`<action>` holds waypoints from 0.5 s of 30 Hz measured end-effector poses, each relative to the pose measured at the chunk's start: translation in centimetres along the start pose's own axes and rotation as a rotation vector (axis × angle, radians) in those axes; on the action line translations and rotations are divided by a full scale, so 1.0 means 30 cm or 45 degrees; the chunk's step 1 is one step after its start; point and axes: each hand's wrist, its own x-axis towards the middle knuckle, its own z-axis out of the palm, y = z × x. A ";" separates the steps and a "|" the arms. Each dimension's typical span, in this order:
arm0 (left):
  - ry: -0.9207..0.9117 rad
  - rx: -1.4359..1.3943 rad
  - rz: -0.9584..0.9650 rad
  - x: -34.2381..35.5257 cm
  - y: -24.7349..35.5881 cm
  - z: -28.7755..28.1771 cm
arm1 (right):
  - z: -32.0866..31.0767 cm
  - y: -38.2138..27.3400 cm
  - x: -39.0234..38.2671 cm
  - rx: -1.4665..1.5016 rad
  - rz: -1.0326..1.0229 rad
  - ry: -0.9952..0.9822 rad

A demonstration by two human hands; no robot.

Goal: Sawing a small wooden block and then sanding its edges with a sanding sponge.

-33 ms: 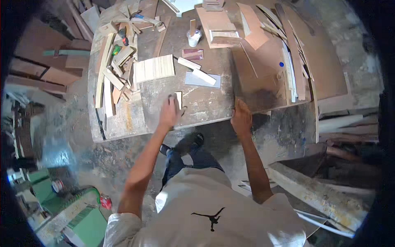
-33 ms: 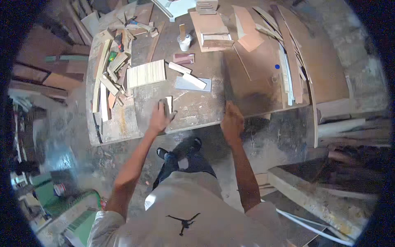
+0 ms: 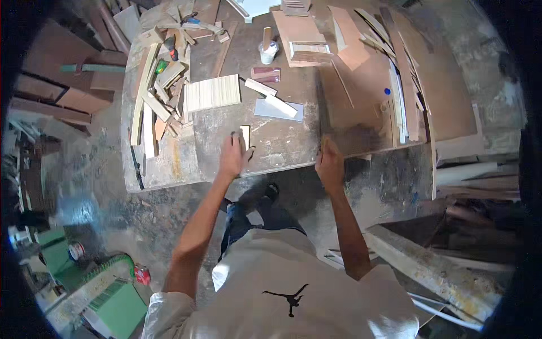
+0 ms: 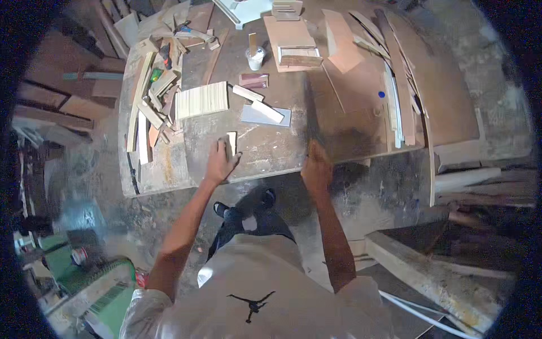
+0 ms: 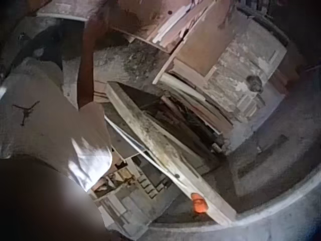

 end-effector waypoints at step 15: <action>0.173 -1.115 -0.578 -0.051 -0.111 0.101 | 0.064 -0.026 0.017 0.192 0.152 0.591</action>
